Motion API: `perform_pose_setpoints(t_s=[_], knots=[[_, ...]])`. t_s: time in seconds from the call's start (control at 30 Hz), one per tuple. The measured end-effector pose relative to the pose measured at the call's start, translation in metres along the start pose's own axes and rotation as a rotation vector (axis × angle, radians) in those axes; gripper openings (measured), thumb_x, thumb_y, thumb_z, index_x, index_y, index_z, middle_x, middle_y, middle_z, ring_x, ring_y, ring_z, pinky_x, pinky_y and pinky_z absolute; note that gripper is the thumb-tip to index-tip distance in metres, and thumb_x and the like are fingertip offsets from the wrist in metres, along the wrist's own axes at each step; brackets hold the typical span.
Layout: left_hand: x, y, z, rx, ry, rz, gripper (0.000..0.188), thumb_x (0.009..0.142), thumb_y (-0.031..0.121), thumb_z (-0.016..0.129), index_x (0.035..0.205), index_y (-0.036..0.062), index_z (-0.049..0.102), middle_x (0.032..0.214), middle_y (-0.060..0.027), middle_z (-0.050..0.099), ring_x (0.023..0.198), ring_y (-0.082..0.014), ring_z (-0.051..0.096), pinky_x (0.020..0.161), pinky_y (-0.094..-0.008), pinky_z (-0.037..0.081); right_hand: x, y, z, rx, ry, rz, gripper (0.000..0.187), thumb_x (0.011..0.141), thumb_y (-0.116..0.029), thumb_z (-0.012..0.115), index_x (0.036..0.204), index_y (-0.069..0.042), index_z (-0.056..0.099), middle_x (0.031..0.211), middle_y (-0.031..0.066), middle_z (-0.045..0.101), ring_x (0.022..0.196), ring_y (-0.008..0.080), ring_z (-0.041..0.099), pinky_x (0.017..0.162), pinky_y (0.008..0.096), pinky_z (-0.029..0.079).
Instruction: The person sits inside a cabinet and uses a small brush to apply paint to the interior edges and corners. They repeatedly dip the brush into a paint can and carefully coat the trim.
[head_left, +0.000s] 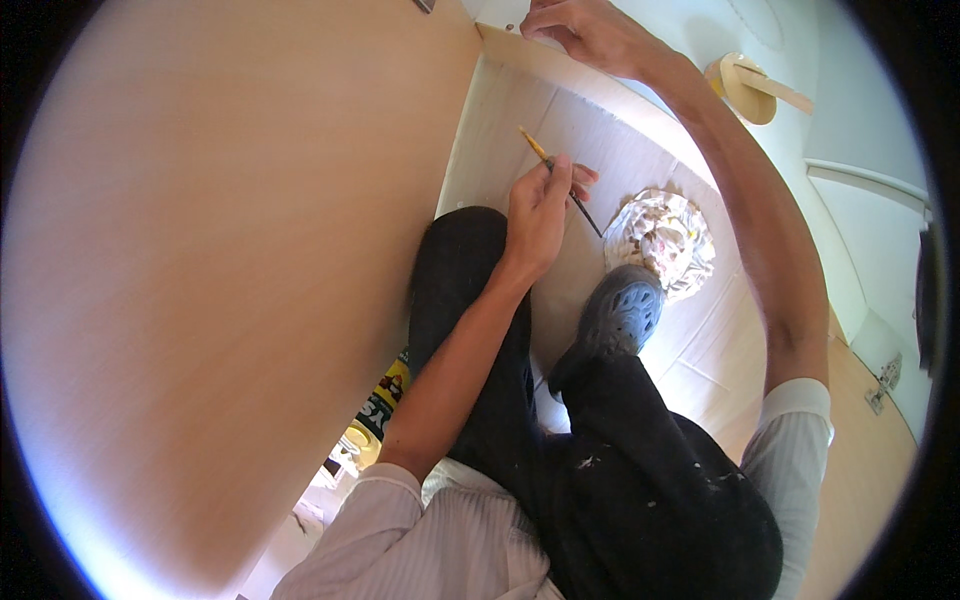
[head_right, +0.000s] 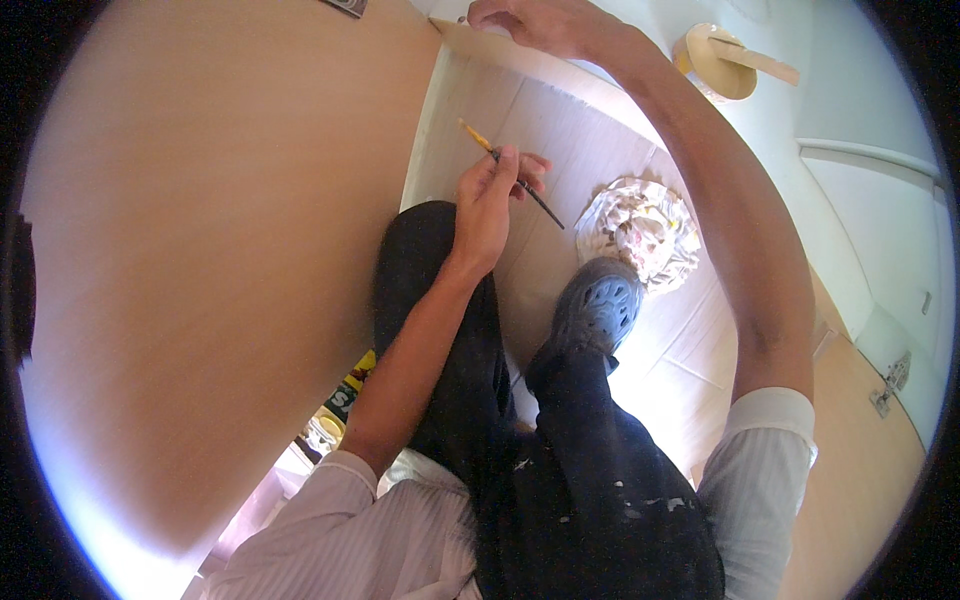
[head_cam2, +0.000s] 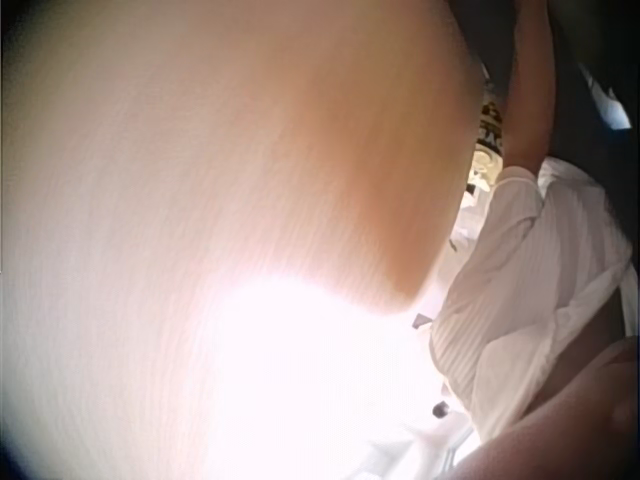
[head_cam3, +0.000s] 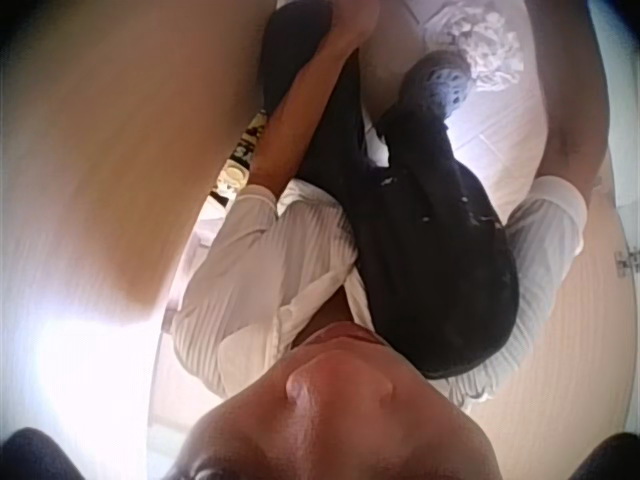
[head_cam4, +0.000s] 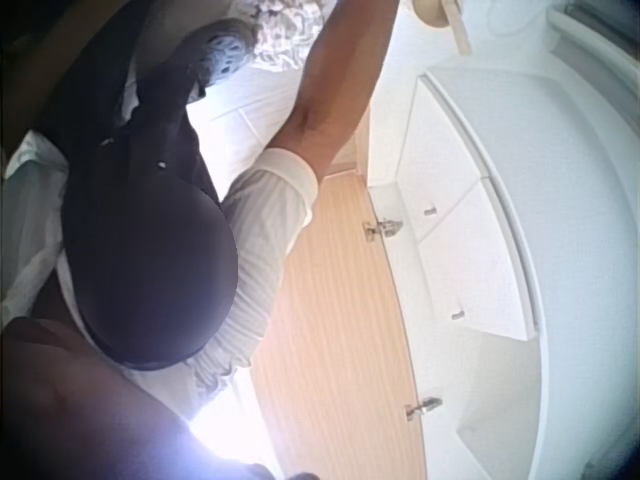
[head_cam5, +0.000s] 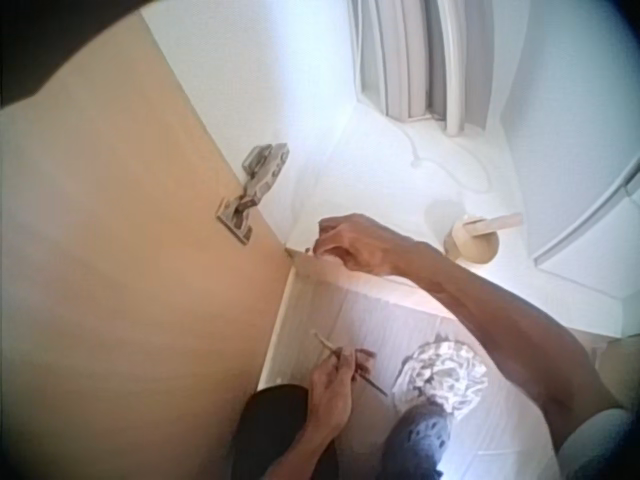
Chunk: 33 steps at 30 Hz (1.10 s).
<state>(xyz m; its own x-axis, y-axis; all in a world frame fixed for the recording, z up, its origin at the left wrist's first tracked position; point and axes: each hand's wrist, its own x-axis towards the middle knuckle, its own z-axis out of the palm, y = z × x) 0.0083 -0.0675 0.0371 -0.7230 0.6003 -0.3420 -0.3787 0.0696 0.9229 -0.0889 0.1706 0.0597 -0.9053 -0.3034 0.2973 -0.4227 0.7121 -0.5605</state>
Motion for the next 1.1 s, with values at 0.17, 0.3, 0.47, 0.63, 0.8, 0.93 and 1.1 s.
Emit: perform_pose_setpoints(t_s=[0.17,0.3,0.47,0.63,0.8,0.93,1.1], knots=[[0.0,-0.001,-0.002,-0.008,0.004,-0.013,0.044,0.108,0.035,0.043,0.09,0.0047,0.069,0.101,-0.0076,0.072,0.08,-0.0112,0.06,0.074,-0.0274,0.042,-0.006,-0.004,-0.003,0.062,0.021,0.015,0.015,0.077,0.008,0.061,0.089,0.001,0.066,0.091,0.0172,0.064,0.084,0.0368,0.064,0.071,0.0426,0.05],[0.001,-0.006,-0.002,-0.021,0.004,0.017,0.044,0.108,0.034,0.043,0.091,0.0042,0.07,0.101,-0.0071,0.072,0.079,-0.0114,0.06,0.073,-0.027,0.042,-0.007,-0.006,-0.003,0.059,0.031,0.027,0.014,0.077,0.007,0.061,0.088,0.001,0.065,0.088,0.0162,0.064,0.082,0.0364,0.064,0.07,0.0424,0.05],[0.002,-0.006,0.0,-0.017,-0.004,0.006,0.044,0.108,0.035,0.043,0.092,0.0043,0.07,0.101,-0.0069,0.073,0.078,-0.011,0.06,0.072,-0.0263,0.042,-0.004,-0.006,-0.001,0.081,0.081,0.002,0.014,0.078,0.006,0.061,0.089,0.001,0.067,0.088,0.0164,0.065,0.082,0.0362,0.065,0.071,0.0421,0.05],[0.002,-0.005,-0.001,-0.007,-0.001,-0.005,0.044,0.108,0.035,0.043,0.091,0.0049,0.07,0.101,-0.0068,0.073,0.078,-0.0108,0.061,0.072,-0.0263,0.042,-0.008,-0.001,-0.001,0.074,0.064,0.009,0.017,0.075,0.007,0.062,0.089,0.001,0.068,0.089,0.0169,0.065,0.084,0.0359,0.066,0.072,0.0414,0.051],[-0.001,-0.005,-0.004,0.003,0.012,0.003,0.044,0.108,0.035,0.043,0.092,0.0051,0.07,0.101,-0.0066,0.073,0.078,-0.011,0.061,0.072,-0.0268,0.042,-0.011,-0.006,-0.002,0.072,0.03,0.017,0.019,0.072,0.008,0.062,0.089,0.001,0.067,0.089,0.0173,0.065,0.084,0.0357,0.065,0.072,0.0415,0.051],[0.003,-0.009,0.0,0.0,-0.013,0.018,0.044,0.108,0.035,0.043,0.092,0.0049,0.07,0.101,-0.0065,0.073,0.077,-0.0111,0.061,0.071,-0.0267,0.042,-0.008,-0.002,-0.003,0.058,0.053,-0.007,0.021,0.072,0.007,0.061,0.09,0.001,0.069,0.091,0.0179,0.066,0.085,0.0363,0.066,0.072,0.0423,0.052],[0.002,-0.007,0.001,0.008,-0.01,-0.035,0.044,0.108,0.037,0.044,0.091,0.0053,0.069,0.101,-0.0063,0.073,0.077,-0.0111,0.061,0.072,-0.027,0.042,-0.001,0.001,0.001,0.045,0.044,-0.014,0.023,0.072,0.005,0.061,0.093,0.0,0.07,0.092,0.0186,0.066,0.087,0.0369,0.066,0.073,0.0429,0.052]])
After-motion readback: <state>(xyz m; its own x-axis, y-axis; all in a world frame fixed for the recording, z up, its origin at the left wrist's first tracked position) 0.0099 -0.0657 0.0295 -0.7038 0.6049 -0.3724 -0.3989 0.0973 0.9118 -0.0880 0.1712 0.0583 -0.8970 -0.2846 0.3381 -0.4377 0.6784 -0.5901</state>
